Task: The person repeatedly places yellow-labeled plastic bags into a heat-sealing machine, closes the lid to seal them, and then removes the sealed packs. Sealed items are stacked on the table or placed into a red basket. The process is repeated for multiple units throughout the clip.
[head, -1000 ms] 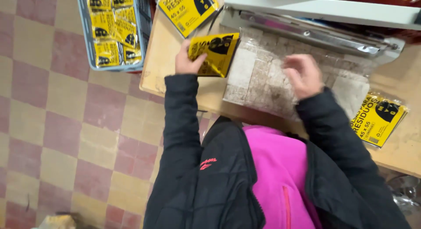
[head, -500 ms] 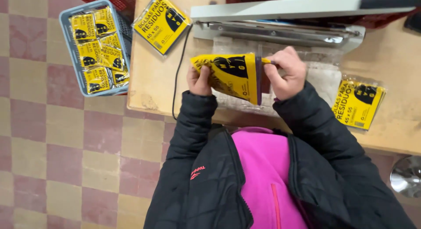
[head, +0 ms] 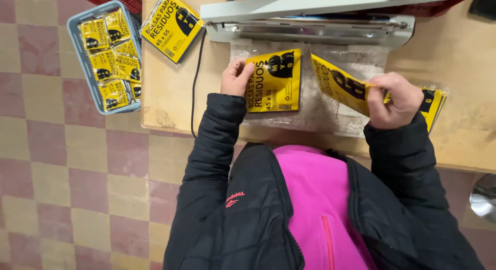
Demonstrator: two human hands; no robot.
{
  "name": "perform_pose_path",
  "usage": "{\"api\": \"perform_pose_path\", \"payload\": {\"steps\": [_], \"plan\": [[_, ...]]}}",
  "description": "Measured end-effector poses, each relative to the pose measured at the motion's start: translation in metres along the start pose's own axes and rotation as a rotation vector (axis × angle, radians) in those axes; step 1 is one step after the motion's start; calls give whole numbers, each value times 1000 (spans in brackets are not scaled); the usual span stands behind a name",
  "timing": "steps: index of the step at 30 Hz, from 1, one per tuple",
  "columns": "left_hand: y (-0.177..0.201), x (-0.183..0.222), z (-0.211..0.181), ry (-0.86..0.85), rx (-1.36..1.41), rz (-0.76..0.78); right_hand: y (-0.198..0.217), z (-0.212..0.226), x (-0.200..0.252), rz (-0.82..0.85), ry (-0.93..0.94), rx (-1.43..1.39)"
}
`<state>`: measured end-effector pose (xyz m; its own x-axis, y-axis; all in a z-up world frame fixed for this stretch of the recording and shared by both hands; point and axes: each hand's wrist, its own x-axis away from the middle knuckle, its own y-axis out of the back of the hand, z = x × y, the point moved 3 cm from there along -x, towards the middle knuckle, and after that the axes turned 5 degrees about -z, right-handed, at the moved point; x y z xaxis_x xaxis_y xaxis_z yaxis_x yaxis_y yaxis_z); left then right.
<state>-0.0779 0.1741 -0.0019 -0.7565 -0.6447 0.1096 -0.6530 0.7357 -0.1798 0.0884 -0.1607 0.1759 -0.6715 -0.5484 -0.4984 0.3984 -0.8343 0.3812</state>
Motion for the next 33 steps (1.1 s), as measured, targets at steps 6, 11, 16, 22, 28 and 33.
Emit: {"api": "perform_pose_path", "payload": {"steps": [6, 11, 16, 22, 28, 33], "plan": [[-17, 32, -77, -205, -163, -92, 11, 38, -19, 200, 265, 11], [-46, 76, -188, -572, -355, 114, 24, -16, 4, 142, -132, -251], [-17, -2, -67, -384, -275, -139, -28, -134, 11, -59, -350, -305], [25, -79, 40, -179, -489, -362, -58, -236, 2, -178, -516, -223], [24, -95, 40, -80, -678, -554, -59, -267, -5, -207, -462, 65], [3, -105, 12, -42, -719, -643, -73, -309, -15, -350, -437, 4]]}}
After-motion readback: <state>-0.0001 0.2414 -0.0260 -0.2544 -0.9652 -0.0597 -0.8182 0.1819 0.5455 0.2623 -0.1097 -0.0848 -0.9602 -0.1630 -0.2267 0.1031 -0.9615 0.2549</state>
